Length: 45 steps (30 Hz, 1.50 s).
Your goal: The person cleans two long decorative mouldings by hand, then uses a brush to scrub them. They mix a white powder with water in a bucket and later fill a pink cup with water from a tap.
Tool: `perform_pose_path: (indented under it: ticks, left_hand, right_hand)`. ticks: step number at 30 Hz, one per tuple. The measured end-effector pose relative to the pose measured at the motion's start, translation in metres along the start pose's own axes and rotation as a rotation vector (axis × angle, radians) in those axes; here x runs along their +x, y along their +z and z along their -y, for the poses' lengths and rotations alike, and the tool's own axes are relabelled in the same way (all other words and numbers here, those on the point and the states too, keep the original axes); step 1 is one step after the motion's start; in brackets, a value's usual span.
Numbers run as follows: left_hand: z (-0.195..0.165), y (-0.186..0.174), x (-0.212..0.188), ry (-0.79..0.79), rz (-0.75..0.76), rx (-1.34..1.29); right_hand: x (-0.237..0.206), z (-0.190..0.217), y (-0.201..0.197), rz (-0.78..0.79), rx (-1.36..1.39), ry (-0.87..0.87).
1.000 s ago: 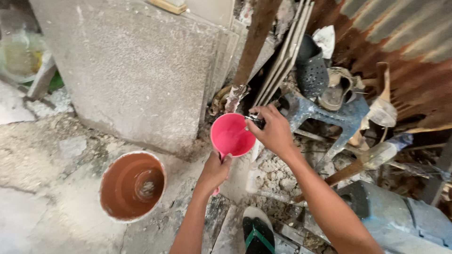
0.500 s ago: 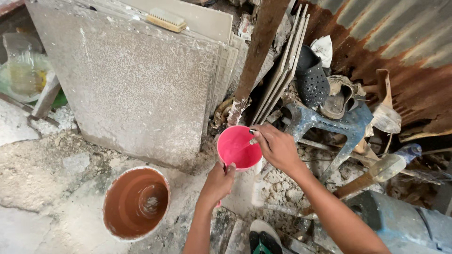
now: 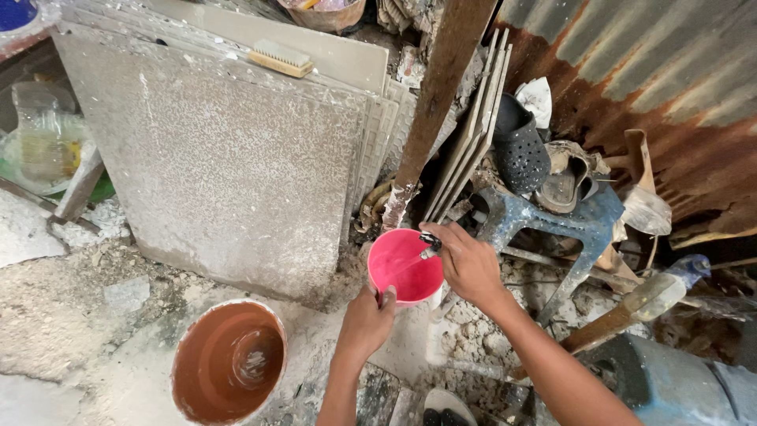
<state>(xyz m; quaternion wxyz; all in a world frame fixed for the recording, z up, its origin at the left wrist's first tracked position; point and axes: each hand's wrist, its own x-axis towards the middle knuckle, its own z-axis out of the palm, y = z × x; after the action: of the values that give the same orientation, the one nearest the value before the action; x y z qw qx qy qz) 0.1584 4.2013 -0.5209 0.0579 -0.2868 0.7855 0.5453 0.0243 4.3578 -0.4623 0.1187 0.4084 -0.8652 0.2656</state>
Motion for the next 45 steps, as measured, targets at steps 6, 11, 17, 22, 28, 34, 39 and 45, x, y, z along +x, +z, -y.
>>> perform_pose_path:
  ticks: [6,11,17,22,28,34,39,45]
  left_hand:
    - [-0.004,-0.002,-0.002,-0.004,0.013,0.029]
    - [0.001,-0.003,-0.002,0.033,-0.011,0.036]
    - [0.002,-0.008,-0.004,0.001,-0.050,0.065]
    - [0.000,-0.010,-0.007,-0.019,-0.020,0.019]
    - [0.002,-0.008,-0.006,0.006,-0.050,0.082]
    - [0.003,-0.007,-0.007,-0.038,-0.023,0.066]
    - [0.003,-0.004,-0.011,0.003,-0.052,0.068]
    - [0.006,0.002,-0.011,0.022,-0.051,0.042]
  right_hand:
    - [0.001,-0.001,-0.001,-0.008,0.015,-0.051]
    - [0.002,-0.002,-0.004,-0.005,0.034,-0.061]
    - [0.001,0.000,-0.007,0.015,0.016,-0.030]
    - [0.000,0.000,-0.008,0.000,0.021,-0.059]
    - [-0.001,-0.002,-0.007,0.022,0.007,-0.046]
    - [-0.001,-0.004,-0.004,0.035,-0.013,-0.041]
    - [-0.004,-0.007,0.000,-0.013,-0.008,-0.090]
    - [-0.006,-0.010,0.000,-0.012,-0.013,-0.088]
